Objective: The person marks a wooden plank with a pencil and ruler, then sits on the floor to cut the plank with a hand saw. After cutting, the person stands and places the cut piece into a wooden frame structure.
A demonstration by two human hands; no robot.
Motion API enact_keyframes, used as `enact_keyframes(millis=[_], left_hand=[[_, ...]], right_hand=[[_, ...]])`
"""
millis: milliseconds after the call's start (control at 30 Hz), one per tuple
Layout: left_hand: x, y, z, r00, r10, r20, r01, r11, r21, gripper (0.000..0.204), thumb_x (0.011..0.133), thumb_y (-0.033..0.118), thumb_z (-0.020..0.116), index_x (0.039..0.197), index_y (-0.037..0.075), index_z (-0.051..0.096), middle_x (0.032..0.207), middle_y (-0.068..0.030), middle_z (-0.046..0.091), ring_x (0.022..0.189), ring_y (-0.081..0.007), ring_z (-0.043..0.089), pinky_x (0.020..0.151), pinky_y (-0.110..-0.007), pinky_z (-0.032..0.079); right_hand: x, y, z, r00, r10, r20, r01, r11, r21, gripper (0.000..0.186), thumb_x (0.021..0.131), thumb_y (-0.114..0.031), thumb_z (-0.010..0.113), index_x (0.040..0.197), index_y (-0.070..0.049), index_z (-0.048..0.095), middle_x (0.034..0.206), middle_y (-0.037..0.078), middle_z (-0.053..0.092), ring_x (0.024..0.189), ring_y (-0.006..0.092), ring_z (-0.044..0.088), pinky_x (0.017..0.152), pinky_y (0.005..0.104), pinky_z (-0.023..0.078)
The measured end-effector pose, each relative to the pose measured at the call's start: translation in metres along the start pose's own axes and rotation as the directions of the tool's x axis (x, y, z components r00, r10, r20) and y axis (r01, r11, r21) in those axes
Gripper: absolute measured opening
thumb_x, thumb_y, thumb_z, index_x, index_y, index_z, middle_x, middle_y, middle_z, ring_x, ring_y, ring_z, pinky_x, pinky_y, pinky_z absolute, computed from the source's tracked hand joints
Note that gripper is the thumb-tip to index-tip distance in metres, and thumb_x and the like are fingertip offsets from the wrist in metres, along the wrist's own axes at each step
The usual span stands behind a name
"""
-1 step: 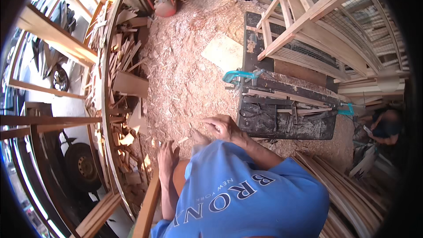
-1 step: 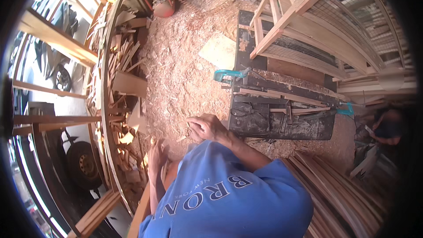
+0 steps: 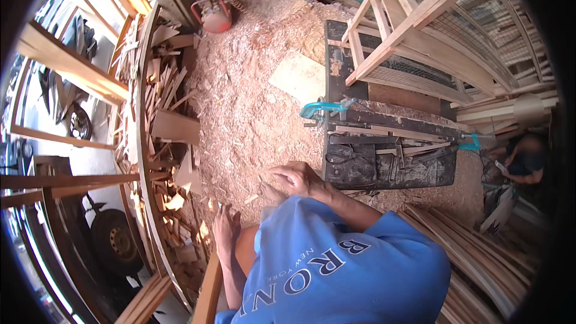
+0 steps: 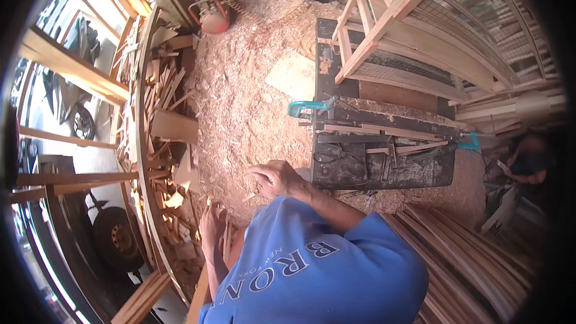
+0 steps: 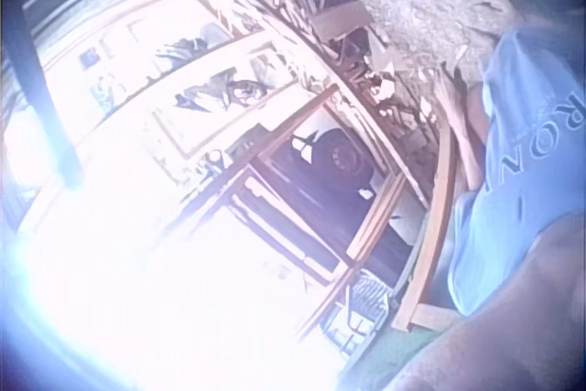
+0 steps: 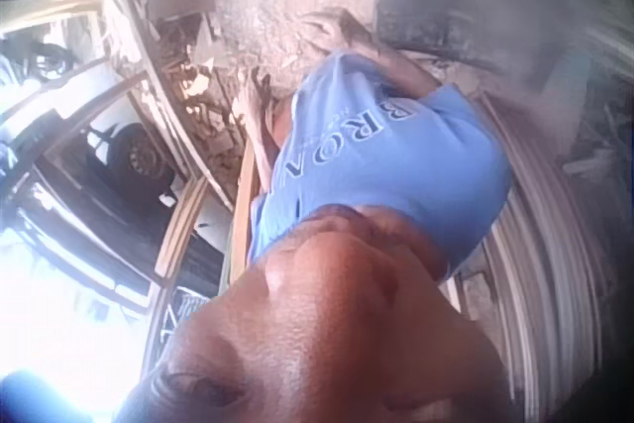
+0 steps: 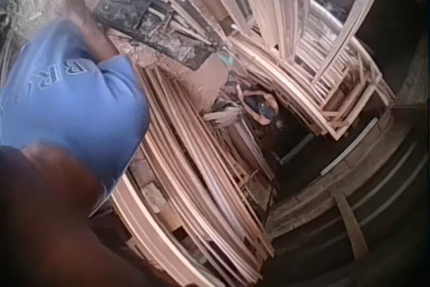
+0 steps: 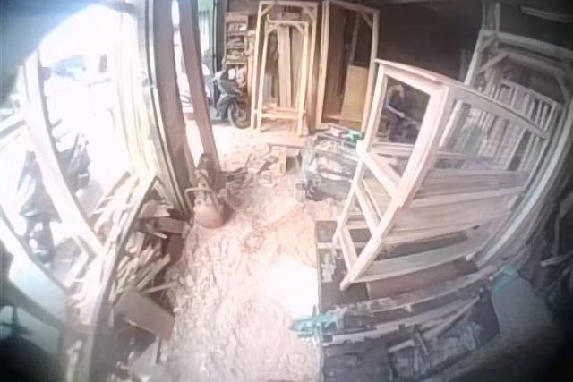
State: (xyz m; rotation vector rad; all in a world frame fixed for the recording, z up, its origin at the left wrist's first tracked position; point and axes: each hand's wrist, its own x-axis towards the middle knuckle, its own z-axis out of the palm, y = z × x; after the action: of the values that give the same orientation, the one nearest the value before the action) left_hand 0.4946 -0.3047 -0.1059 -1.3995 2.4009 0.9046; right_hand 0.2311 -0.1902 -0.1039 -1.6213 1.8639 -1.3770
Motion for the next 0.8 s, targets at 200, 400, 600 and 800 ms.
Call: enact_keyframes(millis=[200,400,600,800], left_hand=[[0.03,-0.072,0.008,0.996,-0.075,0.051,0.084,0.975,-0.206,0.046,0.093,0.032,0.058,0.126,0.001,0.055,0.112,-0.0244,0.066,0.102,-0.0396,0.064,0.086,-0.046,0.05],[0.143,-0.045,-0.006,0.963,0.113,0.246,-0.046,0.964,-0.261,0.05,0.091,0.036,0.06,0.127,0.002,0.055,0.116,-0.0227,0.065,0.106,-0.0357,0.065,0.088,-0.044,0.051],[0.33,0.028,-0.065,0.907,0.376,0.189,-0.316,0.905,-0.286,0.041,0.092,0.029,0.06,0.12,-0.001,0.06,0.109,-0.0214,0.068,0.099,-0.0321,0.068,0.083,-0.04,0.054],[0.504,0.17,-0.135,0.827,0.557,0.081,-0.419,0.706,-0.571,0.036,0.094,0.025,0.058,0.112,-0.006,0.064,0.1,-0.0173,0.07,0.09,-0.0234,0.067,0.08,-0.035,0.054]], right_hand=[[0.073,0.02,0.025,0.983,0.012,0.184,0.013,0.991,-0.133,0.027,0.084,-0.011,0.068,0.111,-0.013,0.067,0.07,0.008,0.065,0.064,0.0266,0.065,0.057,0.0374,0.051],[0.135,0.044,0.043,0.974,0.221,-0.041,-0.217,0.971,0.099,0.027,0.088,-0.01,0.064,0.114,-0.01,0.066,0.086,0.01,0.071,0.067,0.0232,0.068,0.062,0.0338,0.054],[0.233,0.074,-0.001,0.95,0.238,-0.202,-0.224,0.97,0.091,0.027,0.088,-0.009,0.065,0.115,-0.011,0.066,0.085,0.012,0.071,0.067,0.0263,0.069,0.059,0.0364,0.054],[0.264,0.054,-0.133,0.613,-0.237,-0.754,0.025,0.959,-0.282,0.033,0.077,0.009,0.064,0.109,0.002,0.066,0.063,0.004,0.059,0.048,0.0136,0.053,0.045,0.0293,0.041]])
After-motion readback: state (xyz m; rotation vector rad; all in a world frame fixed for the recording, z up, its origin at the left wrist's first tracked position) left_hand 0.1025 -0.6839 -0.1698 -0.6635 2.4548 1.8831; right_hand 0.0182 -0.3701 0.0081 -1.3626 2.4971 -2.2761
